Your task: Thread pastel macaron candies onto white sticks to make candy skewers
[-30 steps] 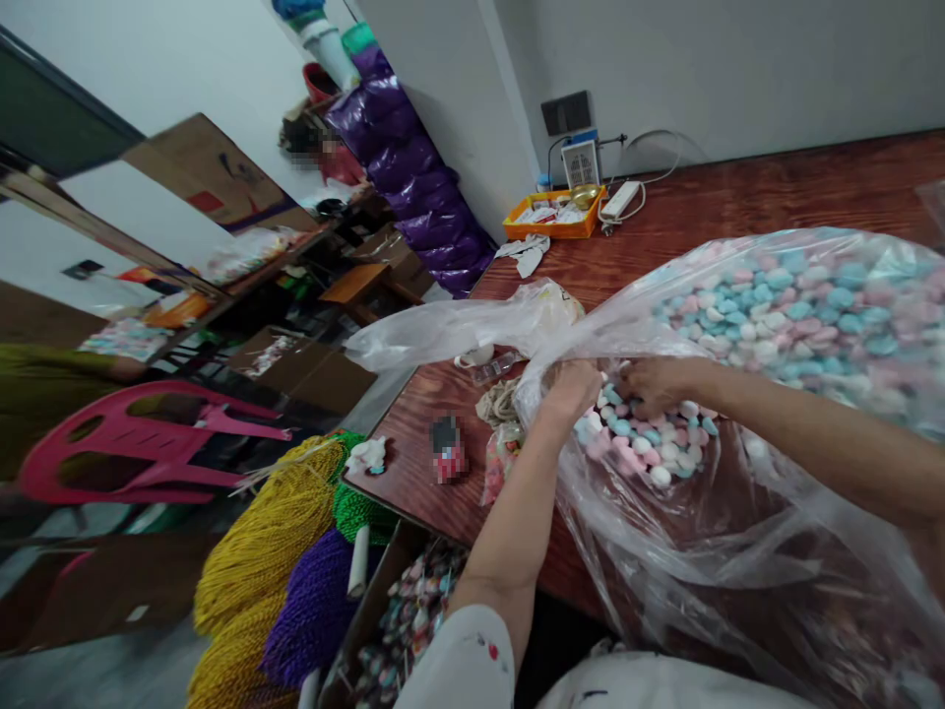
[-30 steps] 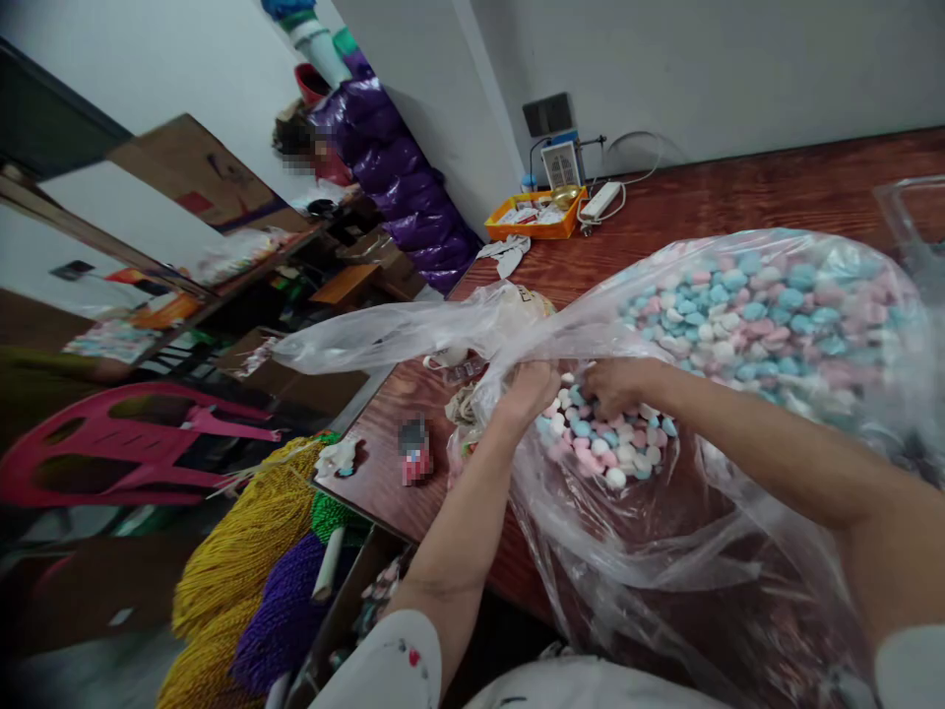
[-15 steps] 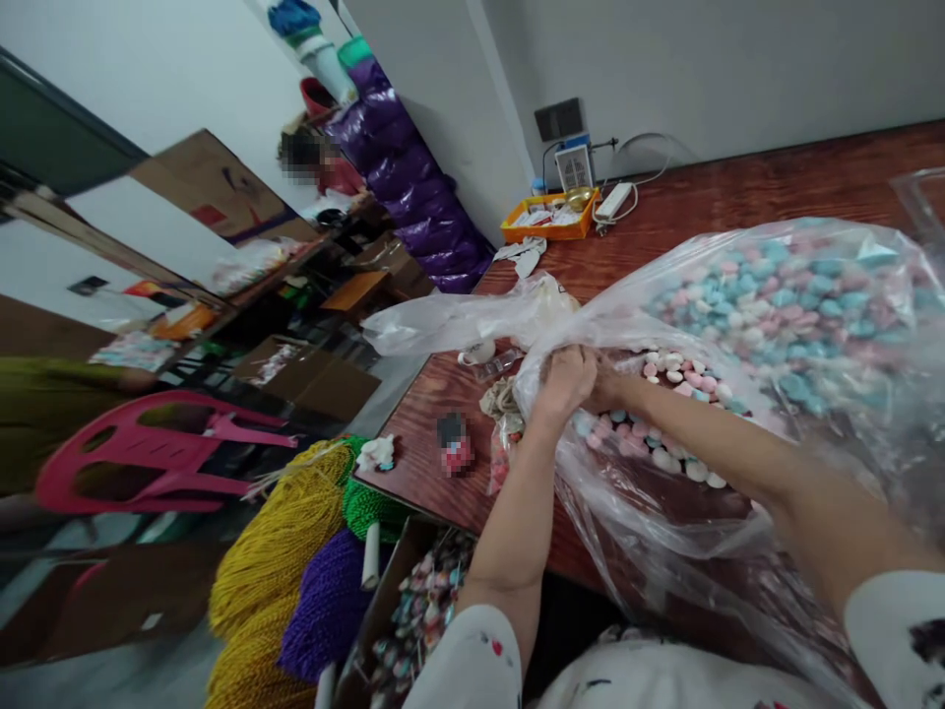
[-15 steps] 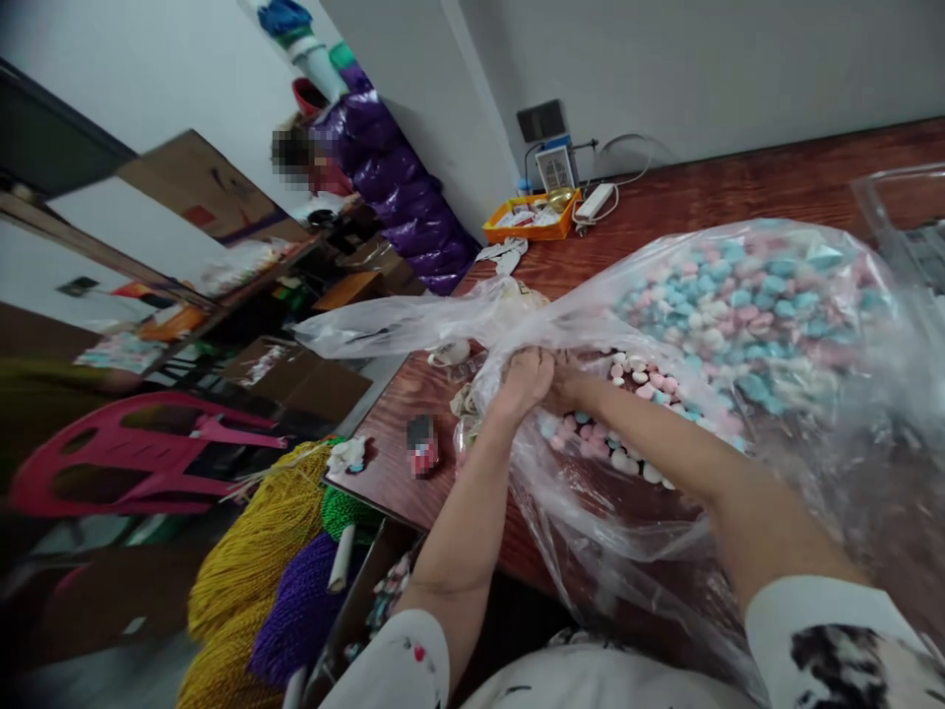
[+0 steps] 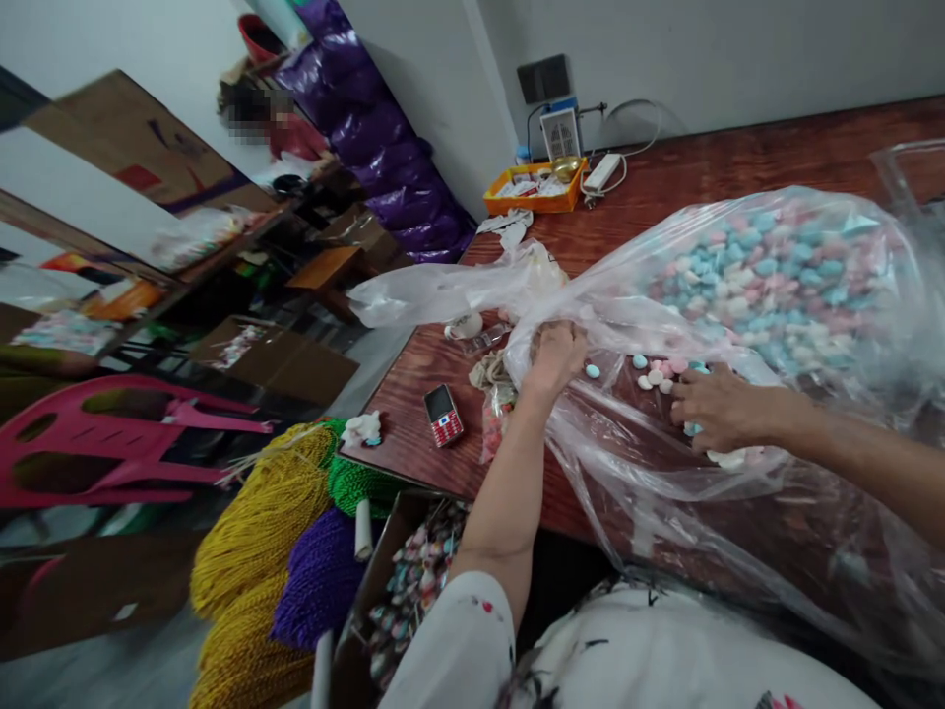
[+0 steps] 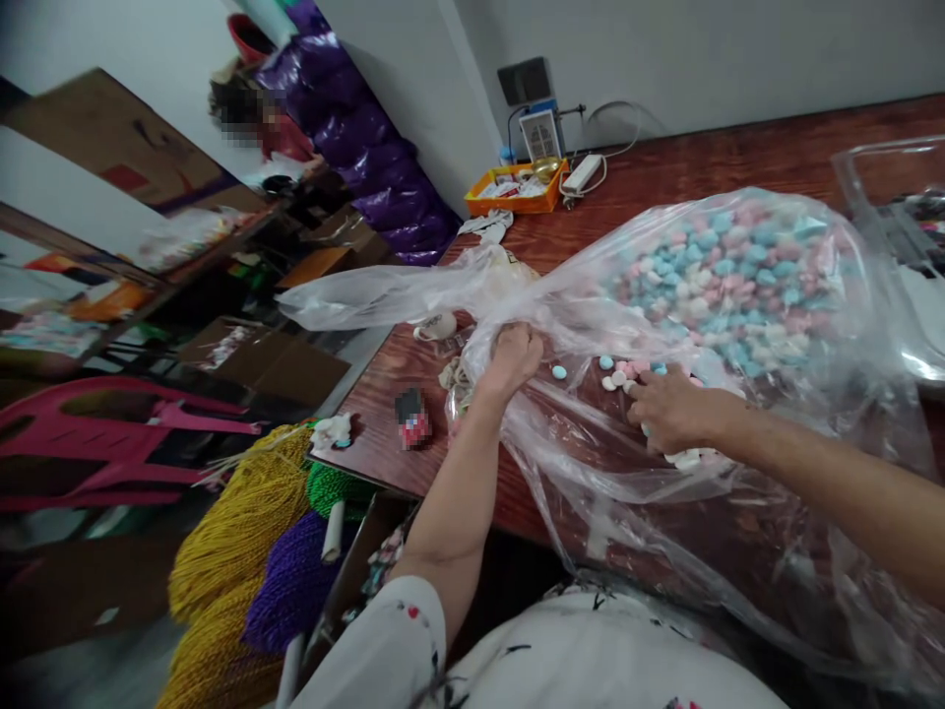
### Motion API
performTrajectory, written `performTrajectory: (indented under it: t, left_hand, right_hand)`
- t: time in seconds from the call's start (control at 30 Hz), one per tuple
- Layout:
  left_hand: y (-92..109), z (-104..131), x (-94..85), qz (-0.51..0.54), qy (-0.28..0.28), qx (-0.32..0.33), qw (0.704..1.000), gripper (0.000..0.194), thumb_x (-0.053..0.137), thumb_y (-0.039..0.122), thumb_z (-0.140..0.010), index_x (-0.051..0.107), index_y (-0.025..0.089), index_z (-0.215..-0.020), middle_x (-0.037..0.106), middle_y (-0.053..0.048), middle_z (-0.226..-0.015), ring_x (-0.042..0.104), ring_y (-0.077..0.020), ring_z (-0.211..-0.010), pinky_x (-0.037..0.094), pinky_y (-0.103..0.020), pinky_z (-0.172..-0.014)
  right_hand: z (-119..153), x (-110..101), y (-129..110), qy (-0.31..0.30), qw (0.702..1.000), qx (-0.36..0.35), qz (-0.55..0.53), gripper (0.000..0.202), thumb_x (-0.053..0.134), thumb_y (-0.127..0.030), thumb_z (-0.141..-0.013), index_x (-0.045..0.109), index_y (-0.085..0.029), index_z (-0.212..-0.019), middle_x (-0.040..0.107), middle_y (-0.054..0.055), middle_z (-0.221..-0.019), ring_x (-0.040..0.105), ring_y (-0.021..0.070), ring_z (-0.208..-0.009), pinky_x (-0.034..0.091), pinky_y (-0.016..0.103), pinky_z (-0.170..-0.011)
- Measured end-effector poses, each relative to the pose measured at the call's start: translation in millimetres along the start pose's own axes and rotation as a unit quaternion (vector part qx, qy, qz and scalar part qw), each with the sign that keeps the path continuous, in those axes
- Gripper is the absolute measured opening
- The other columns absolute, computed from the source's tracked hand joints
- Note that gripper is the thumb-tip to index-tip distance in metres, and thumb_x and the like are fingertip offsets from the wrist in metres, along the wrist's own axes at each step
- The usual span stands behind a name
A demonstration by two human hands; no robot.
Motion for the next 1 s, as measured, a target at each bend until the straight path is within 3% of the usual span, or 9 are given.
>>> performTrajectory:
  t: [0.17, 0.3, 0.4, 0.53, 0.63, 0.7, 0.77, 0.9, 1.0]
  left_hand:
    - [1.9, 7.5, 0.7, 0.016, 0.013, 0.004, 1.0, 0.048, 0.034, 0.043, -0.099, 0.05, 0.014, -0.135, 0.058, -0.02, -0.135, 0.055, -0.031, -0.128, 0.042, -0.044, -0.107]
    - [-0.6, 7.0, 10.1, -0.012, -0.018, 0.006, 1.0, 0.049, 0.036, 0.047, -0.097, 0.054, 0.013, -0.128, 0.056, -0.022, -0.135, 0.054, -0.0345, -0.127, 0.042, -0.048, -0.106]
    - [-4.8, 4.3, 15.4, -0.014, -0.034, 0.018, 0.999, 0.047, 0.036, 0.045, -0.097, 0.056, 0.015, -0.127, 0.059, -0.021, -0.13, 0.055, -0.0334, -0.126, 0.043, -0.048, -0.106]
    - [-9.6, 7.2, 20.8, -0.01, -0.046, 0.021, 0.999, 0.047, 0.044, 0.043, -0.094, 0.053, 0.016, -0.132, 0.057, -0.021, -0.133, 0.053, -0.0353, -0.127, 0.042, -0.05, -0.106]
    - [-5.6, 15.5, 23.6, -0.014, -0.047, 0.024, 0.999, 0.055, 0.05, 0.045, -0.092, 0.047, 0.018, -0.14, 0.05, -0.022, -0.141, 0.046, -0.0406, -0.134, 0.04, -0.056, -0.107]
    - [-0.8, 21.3, 25.7, -0.024, -0.057, 0.02, 0.998, 0.059, 0.052, 0.046, -0.09, 0.046, 0.02, -0.142, 0.047, -0.023, -0.145, 0.041, -0.0451, -0.137, 0.04, -0.06, -0.105]
    - [2.5, 25.9, 27.6, -0.039, -0.074, 0.01, 0.996, 0.056, 0.053, 0.047, -0.09, 0.051, 0.02, -0.139, 0.047, -0.023, -0.144, 0.04, -0.0488, -0.136, 0.041, -0.064, -0.102]
    - [4.7, 31.1, 30.0, -0.06, -0.094, 0.029, 0.993, 0.052, 0.052, 0.049, -0.09, 0.056, 0.022, -0.134, 0.051, -0.021, -0.14, 0.044, -0.0461, -0.132, 0.04, -0.064, -0.103]
    - [-0.3, 35.2, 33.4, -0.056, -0.092, 0.045, 0.993, 0.057, 0.051, 0.054, -0.09, 0.054, 0.024, -0.138, 0.052, -0.02, -0.138, 0.046, -0.044, -0.131, 0.04, -0.061, -0.104]
  right_hand:
    - [-66.2, -39.2, -11.7, 0.137, 0.99, 0.006, -0.018, 0.038, 0.048, -0.024, -0.088, 0.063, -0.021, -0.123, 0.057, 0.017, -0.132, 0.051, 0.0323, -0.116, 0.038, 0.047, -0.09]
    - [-114.3, -32.5, -36.2, 0.097, 0.993, -0.056, -0.025, 0.041, 0.04, -0.021, -0.093, 0.061, -0.022, -0.128, 0.051, 0.013, -0.144, 0.047, 0.0296, -0.129, 0.038, 0.043, -0.093]
    - [-104.2, -16.9, -30.3, 0.067, 0.996, -0.048, -0.022, 0.033, 0.044, -0.017, -0.089, 0.069, -0.018, -0.111, 0.066, 0.014, -0.122, 0.059, 0.0263, -0.11, 0.039, 0.042, -0.089]
    - [-58.2, -4.3, 7.1, -0.005, 1.0, -0.001, -0.015, 0.019, 0.054, -0.02, -0.083, 0.072, -0.014, -0.086, 0.071, 0.014, -0.096, 0.063, 0.0261, -0.094, 0.04, 0.041, -0.085]
    - [-42.9, -19.9, 40.4, 0.066, 0.996, 0.044, -0.034, 0.028, 0.049, -0.028, -0.09, 0.071, -0.017, -0.104, 0.066, 0.014, -0.118, 0.059, 0.028, -0.109, 0.041, 0.039, -0.089]
    - [-48.4, -29.2, 60.1, 0.122, 0.987, 0.096, -0.05, 0.039, 0.046, -0.032, -0.093, 0.062, -0.02, -0.126, 0.055, 0.015, -0.139, 0.051, 0.031, -0.124, 0.042, 0.04, -0.094]
    - [-62.7, -27.6, 72.0, 0.124, 0.979, 0.145, -0.075, 0.047, 0.044, -0.034, -0.094, 0.053, -0.021, -0.138, 0.047, 0.016, -0.148, 0.047, 0.0334, -0.13, 0.042, 0.043, -0.097]
    - [-83.3, -8.8, 64.2, 0.086, 0.975, 0.172, -0.113, 0.041, 0.039, -0.037, -0.096, 0.059, -0.022, -0.128, 0.061, 0.016, -0.131, 0.057, 0.0329, -0.116, 0.044, 0.051, -0.095]
    - [-69.8, 7.1, 41.5, 0.074, 0.976, 0.165, -0.121, 0.04, 0.045, -0.041, -0.094, 0.058, -0.025, -0.129, 0.058, 0.015, -0.134, 0.052, 0.0355, -0.122, 0.043, 0.056, -0.095]
Point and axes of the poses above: each hand's wrist, its own z-axis away from the middle knuckle, its own x-axis out of the palm, y = z × x, the point moved 6 cm from there along -z, towards the middle knuckle
